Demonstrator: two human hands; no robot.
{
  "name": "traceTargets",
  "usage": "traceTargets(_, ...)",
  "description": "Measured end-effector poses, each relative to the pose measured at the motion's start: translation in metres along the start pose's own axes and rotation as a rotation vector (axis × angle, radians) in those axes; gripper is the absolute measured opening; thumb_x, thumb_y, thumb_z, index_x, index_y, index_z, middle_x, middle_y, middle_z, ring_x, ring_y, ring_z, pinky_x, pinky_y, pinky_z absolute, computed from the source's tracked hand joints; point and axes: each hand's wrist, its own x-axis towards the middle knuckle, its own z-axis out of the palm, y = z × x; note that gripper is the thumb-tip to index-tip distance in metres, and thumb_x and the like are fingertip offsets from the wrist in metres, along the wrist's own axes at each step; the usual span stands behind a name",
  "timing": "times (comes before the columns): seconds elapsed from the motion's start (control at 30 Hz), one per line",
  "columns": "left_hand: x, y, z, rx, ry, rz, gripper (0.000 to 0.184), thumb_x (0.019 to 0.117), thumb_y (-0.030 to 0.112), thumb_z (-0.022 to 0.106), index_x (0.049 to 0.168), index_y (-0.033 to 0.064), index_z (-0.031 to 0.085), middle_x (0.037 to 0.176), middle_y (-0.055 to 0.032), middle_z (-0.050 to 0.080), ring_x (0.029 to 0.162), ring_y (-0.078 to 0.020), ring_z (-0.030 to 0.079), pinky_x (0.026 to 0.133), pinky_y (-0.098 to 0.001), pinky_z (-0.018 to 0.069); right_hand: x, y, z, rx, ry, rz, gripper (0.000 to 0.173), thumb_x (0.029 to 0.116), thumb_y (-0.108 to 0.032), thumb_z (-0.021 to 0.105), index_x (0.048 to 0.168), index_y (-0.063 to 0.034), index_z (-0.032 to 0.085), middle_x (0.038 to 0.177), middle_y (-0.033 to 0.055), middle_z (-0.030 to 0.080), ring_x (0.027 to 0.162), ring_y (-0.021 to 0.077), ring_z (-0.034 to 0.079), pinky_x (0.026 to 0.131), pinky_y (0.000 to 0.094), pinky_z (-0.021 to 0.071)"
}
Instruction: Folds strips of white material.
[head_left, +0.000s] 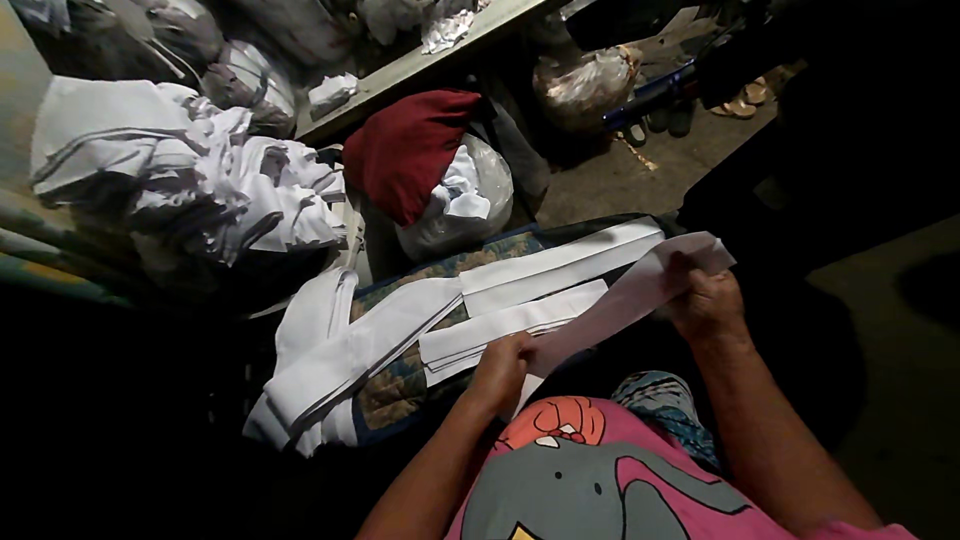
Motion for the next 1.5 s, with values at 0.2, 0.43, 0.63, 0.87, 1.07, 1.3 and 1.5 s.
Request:
traceTargets(0.2, -0.003, -0.026, -0.022, -0.452, 0.069, -0.052, 0.017, 0.0896, 0.01, 0.071, 0.105, 0.0031, 0.071, 0.094, -0.0058, 0.071, 0.087, -0.014, 0.067, 0.082, -0.0373, 0.0556, 0.023, 0.003, -0.027, -0.026, 0.163, -0.004, 0.02, 0.0956, 0.007, 0.059, 0.112, -0.0036, 0.059, 0.091, -0.0007, 0.07, 0.082, 0.0075, 0.07, 0.079, 0.0284, 0.0614)
traceTargets(0.43, 0.027, -0.059, -0.057, -0.934, 0.295, -0.186, 0.017, 0.0988, 0.001, 0.061, 0.115, -0.0017, 0.062, 0.099, -0.0061, 0.069, 0.087, -0.0106, 0.067, 0.081, -0.0287, 0.0574, 0.055, 0.027, -0.03, -0.158, 0.24, 0.259, 0.038, 0.0979, -0.002, 0.064, 0.133, -0.0005, 0.051, 0.102, 0.0098, 0.066, 0.082, 0.0146, 0.069, 0.072, 0.0326, 0.0613)
traceTargets(0.63, 0.061, -0.061, -0.059, -0.728, 0.472, -0.305, 0.022, 0.1026, 0.016, 0.063, 0.118, 0.0009, 0.065, 0.096, -0.0103, 0.07, 0.082, -0.0138, 0.067, 0.078, -0.0334, 0.0566, 0.091, 0.035, -0.019, -0.247, 0.199, 0.294, 0.037, 0.101, -0.011, 0.063, 0.135, -0.0013, 0.053, 0.11, 0.0127, 0.065, 0.088, 0.0171, 0.067, 0.076, 0.0352, 0.0595)
traceTargets(0.87, 0.083, -0.06, -0.038, -0.164, 0.638, -0.349, 0.043, 0.1077, 0.03, 0.053, 0.136, -0.0018, 0.058, 0.121, -0.0263, 0.067, 0.115, -0.0395, 0.065, 0.103, -0.0565, 0.0485, 0.122, 0.055, -0.027, -0.771, 0.026, 0.145, 0.038, 0.0931, -0.009, 0.073, 0.125, 0.0045, 0.059, 0.117, 0.0262, 0.065, 0.104, 0.0359, 0.065, 0.091, 0.0543, 0.053)
traceTargets(1.07, 0.093, -0.057, -0.016, 0.292, 0.606, -0.351, 0.041, 0.1061, 0.036, 0.054, 0.124, 0.0028, 0.068, 0.11, -0.0204, 0.072, 0.111, -0.0403, 0.065, 0.106, -0.0558, 0.0429, 0.132, 0.059, -0.03, -1.115, -0.031, 0.137, 0.036, 0.0988, -0.018, 0.067, 0.128, 0.0024, 0.063, 0.118, 0.0329, 0.065, 0.115, 0.0521, 0.06, 0.098, 0.0695, 0.0444)
traceTargets(1.3, 0.098, -0.063, -0.021, 0.378, 0.691, -0.345, 0.037, 0.1044, 0.033, 0.058, 0.114, 0.0001, 0.07, 0.103, -0.021, 0.073, 0.106, -0.0443, 0.064, 0.104, -0.0609, 0.0385, 0.136, 0.059, -0.028, -1.189, -0.065, 0.048, 0.035, 0.0984, -0.022, 0.068, 0.121, 0.0057, 0.066, 0.12, 0.0341, 0.064, 0.121, 0.0532, 0.056, 0.103, 0.0684, 0.0417)
traceTargets(1.5, 0.096, -0.065, -0.02, 0.407, 0.692, -0.325, 0.037, 0.1018, 0.034, 0.063, 0.115, -0.0008, 0.07, 0.101, -0.0211, 0.073, 0.105, -0.0445, 0.065, 0.102, -0.0625, 0.0387, 0.134, 0.062, -0.029, -1.195, -0.061, 0.058, 0.041, 0.0965, -0.022, 0.071, 0.124, 0.0069, 0.063, 0.121, 0.0345, 0.063, 0.122, 0.0534, 0.055, 0.104, 0.0674, 0.0407)
